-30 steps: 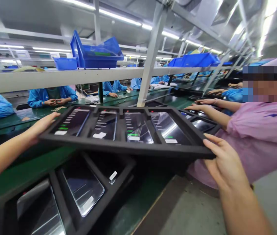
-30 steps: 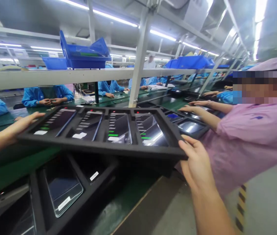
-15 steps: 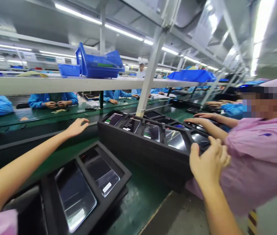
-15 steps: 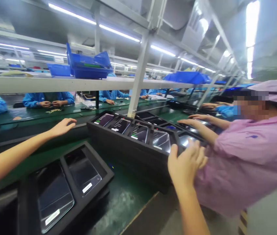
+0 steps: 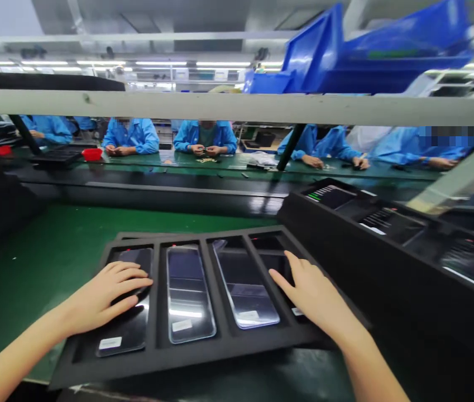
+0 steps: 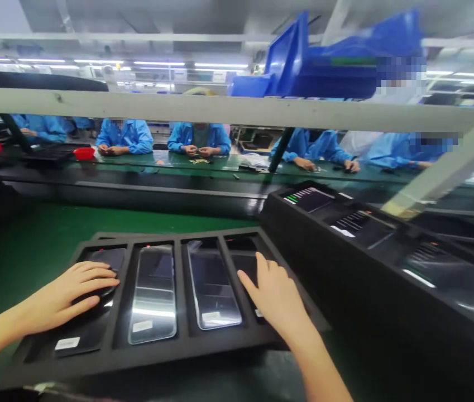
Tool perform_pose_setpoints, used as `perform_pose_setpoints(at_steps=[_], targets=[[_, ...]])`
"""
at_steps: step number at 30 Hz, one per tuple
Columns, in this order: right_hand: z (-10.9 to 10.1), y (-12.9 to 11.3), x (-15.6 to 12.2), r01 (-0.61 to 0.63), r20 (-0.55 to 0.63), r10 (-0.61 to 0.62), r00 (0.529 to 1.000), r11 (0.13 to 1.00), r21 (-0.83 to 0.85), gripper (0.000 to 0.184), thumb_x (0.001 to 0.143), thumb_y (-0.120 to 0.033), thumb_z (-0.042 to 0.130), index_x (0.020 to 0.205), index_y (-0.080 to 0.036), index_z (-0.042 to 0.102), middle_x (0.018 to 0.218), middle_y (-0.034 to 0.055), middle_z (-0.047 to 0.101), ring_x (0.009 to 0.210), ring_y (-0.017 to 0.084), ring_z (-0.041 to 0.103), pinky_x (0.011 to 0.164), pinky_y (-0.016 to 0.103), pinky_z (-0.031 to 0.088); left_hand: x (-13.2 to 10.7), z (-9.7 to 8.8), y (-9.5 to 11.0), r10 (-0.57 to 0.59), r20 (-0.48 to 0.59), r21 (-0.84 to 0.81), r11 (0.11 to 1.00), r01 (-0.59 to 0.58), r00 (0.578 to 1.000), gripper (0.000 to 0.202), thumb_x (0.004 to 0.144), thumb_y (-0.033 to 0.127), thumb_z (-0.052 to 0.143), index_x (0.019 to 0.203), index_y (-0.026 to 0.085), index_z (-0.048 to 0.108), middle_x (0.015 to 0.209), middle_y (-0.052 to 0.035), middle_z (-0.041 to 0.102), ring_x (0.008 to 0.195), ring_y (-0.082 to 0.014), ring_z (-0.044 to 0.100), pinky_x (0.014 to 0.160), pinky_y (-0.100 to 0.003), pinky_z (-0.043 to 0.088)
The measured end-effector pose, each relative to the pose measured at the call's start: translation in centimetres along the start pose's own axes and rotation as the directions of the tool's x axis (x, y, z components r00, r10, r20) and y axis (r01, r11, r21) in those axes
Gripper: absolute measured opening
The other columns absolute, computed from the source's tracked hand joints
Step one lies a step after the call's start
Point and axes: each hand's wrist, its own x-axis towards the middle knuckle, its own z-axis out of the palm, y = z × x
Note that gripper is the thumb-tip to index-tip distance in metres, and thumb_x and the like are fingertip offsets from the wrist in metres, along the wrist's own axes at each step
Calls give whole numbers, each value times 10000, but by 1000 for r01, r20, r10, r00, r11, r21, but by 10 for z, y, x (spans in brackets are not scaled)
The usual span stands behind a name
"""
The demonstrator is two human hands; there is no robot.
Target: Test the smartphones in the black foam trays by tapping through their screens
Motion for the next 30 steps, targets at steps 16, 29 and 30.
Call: perform_pose_setpoints(at_steps=[16, 29, 30], targets=[[12, -9, 16, -384, -34, 417, 908, 863, 328, 570, 800, -489, 378, 1255, -150, 426, 996, 142, 643, 873, 315, 621, 767, 447, 473, 34, 8, -40, 280, -29, -93, 955, -281, 960, 225, 890, 306, 438, 1078, 253, 549, 1129, 6, 619, 1086, -186, 498, 1073, -395, 188], [9, -14, 16, -346, -124, 404, 906, 878, 332, 383, 820, -379, 406, 1116, -148, 483, 883, 107, 669, 819, 261, 628, 731, 369, 449, 54, 4, -46, 427, -51, -86, 899, -430, 903, 200, 906, 257, 390, 889, 250, 589, 898, 19, 635, 834, -156, 530, 981, -397, 276], [8, -16, 16, -327, -134, 384, 913, 890, 319, 359, 833, -374, 408, 1106, -153, 485, 877, 91, 671, 811, 234, 629, 732, 340, 451, 52, 7, -48, 402, -106, -65, 910, -410, 909, 181, 896, 274, 420, 951, 276, 592, 946, 22, 639, 865, -161, 540, 985, -397, 267]])
